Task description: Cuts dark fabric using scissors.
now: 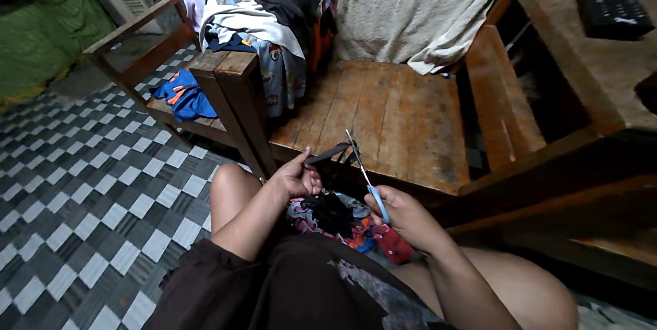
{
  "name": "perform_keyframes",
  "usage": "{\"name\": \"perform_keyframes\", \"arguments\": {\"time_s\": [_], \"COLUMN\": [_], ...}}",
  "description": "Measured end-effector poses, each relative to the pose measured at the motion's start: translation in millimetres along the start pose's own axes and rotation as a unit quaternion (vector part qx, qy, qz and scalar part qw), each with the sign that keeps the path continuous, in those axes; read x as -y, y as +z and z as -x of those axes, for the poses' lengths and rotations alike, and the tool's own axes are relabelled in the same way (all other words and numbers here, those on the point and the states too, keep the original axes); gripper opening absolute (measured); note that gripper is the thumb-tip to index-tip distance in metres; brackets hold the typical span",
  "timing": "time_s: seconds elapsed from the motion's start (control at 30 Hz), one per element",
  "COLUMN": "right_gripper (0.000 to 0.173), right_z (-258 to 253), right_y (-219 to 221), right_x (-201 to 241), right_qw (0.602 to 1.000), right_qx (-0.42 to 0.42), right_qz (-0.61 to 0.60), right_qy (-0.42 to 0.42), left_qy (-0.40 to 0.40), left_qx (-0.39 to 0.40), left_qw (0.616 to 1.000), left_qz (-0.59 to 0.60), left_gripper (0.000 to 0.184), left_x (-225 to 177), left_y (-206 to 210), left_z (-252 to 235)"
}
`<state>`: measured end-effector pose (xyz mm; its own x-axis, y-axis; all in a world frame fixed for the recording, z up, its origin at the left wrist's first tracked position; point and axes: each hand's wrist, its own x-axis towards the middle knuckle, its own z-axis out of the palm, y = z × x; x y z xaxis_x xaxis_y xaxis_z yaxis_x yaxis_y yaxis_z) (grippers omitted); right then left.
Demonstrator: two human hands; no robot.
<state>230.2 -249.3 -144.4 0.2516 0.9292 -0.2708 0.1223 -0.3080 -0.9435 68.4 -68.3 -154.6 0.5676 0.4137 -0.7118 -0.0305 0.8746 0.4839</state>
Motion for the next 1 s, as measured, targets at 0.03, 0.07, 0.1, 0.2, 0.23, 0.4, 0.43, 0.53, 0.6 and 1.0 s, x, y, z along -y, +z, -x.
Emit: {"name": "perform_keyframes", "arguments": {"time_s": [0.03, 0.07, 0.1, 0.2, 0.23, 0.4, 0.43, 0.53, 0.6, 1.0], "right_gripper": [0.017, 0.017, 0.017, 0.017, 0.017, 0.016, 0.016, 0.017, 0.017, 0.014], "right_z": [0.2, 0.7, 1.4, 2.4, 2.4, 3.2, 3.1, 3.4, 3.4, 7.0], "right_y": [-0.4, -0.5, -0.3, 1.0, 1.3, 3.5, 3.6, 3.2, 3.0, 0.0], "right_x": [-0.2, -0.2, 0.0, 1.7, 2.0, 2.8, 2.9, 2.7, 2.6, -2.0], "right_qw": [1.0, 1.0, 1.0, 1.0, 1.0, 1.0, 1.0, 1.0, 1.0, 0.992], "right_qx": [0.003, 0.006, 0.008, 0.013, 0.014, 0.02, 0.02, 0.022, 0.023, 0.071], "right_qz": [0.001, 0.001, 0.001, 0.005, 0.0, -0.002, 0.0, 0.004, 0.001, -0.097], "right_qy": [-0.001, -0.002, -0.004, -0.007, -0.007, 0.004, 0.006, 0.002, 0.0, -0.05], "left_qy": [0.019, 0.048, 0.078, 0.125, 0.122, 0.143, 0.142, 0.121, 0.119, 0.332], "left_qx": [0.023, 0.037, 0.043, 0.06, 0.061, 0.033, 0.052, 0.128, 0.143, 0.138], "left_qw": [1.0, 0.998, 0.993, 0.97, 0.965, 0.956, 0.957, 0.965, 0.968, 0.933], "left_qz": [0.0, 0.025, 0.071, 0.2, 0.222, 0.253, 0.246, 0.195, 0.169, -0.01], "left_gripper": [0.05, 0.046, 0.044, 0.042, 0.039, 0.024, 0.026, 0.035, 0.032, 0.033], "left_x": [-0.2, -0.7, -0.8, 2.4, 3.7, 2.7, 4.1, 10.7, 11.9, -2.4], "left_y": [0.2, 1.9, 5.0, 18.0, 22.3, 34.8, 33.4, 29.5, 32.2, 40.4], "left_z": [0.1, 0.7, 2.2, 5.7, 7.0, 12.2, 12.2, 12.5, 16.9, 36.3]}}
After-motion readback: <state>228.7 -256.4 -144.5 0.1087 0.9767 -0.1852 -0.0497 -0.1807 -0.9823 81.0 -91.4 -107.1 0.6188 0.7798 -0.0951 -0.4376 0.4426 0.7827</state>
